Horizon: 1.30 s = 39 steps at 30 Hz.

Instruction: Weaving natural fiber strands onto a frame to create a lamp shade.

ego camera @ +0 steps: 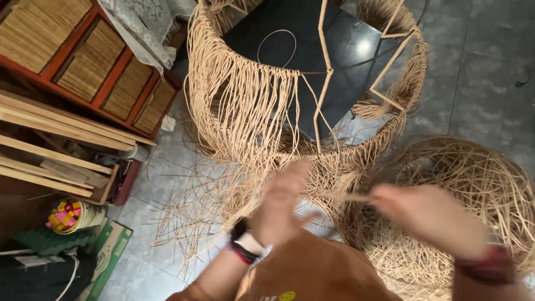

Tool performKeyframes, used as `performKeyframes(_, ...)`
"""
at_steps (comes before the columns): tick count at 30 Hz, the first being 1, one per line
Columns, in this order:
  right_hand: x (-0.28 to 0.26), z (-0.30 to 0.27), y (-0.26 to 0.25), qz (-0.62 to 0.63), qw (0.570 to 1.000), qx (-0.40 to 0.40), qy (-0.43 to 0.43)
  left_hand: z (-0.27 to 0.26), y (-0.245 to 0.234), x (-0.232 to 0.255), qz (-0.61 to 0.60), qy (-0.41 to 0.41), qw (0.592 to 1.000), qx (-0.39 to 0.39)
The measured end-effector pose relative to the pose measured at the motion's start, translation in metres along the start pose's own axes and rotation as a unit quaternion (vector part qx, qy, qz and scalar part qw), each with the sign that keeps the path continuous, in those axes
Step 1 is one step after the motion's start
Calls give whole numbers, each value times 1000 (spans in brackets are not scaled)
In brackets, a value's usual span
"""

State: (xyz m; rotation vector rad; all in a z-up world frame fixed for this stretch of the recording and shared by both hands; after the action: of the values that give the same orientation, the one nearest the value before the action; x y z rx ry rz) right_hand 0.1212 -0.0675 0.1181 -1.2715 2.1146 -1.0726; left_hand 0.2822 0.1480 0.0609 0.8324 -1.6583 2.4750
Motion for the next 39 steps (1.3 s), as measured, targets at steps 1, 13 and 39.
performKeyframes(1, -36, 5, -2, 12, 991, 51, -120, 13, -22, 37, -52, 31, 998, 16)
performKeyframes(13, 8, 39, -5, 107, 990, 53, -68, -47, 1, -88, 82, -159, 983, 33)
performKeyframes(39, -6, 86, -8, 106, 980, 45, -162, -21, -11, -77, 23, -160, 985, -66)
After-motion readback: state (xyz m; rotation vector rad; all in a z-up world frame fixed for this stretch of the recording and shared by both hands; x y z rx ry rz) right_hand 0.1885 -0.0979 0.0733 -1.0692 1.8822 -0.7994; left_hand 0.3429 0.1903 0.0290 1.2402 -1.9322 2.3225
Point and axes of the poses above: each hand's wrist, its own z-axis towards the middle knuckle, its own y-axis out of the palm, x = y × z, the point moved 6 cm from there along z, towards the middle knuckle, and after that the axes turned 1 degree about z, right-handed, at the moved point
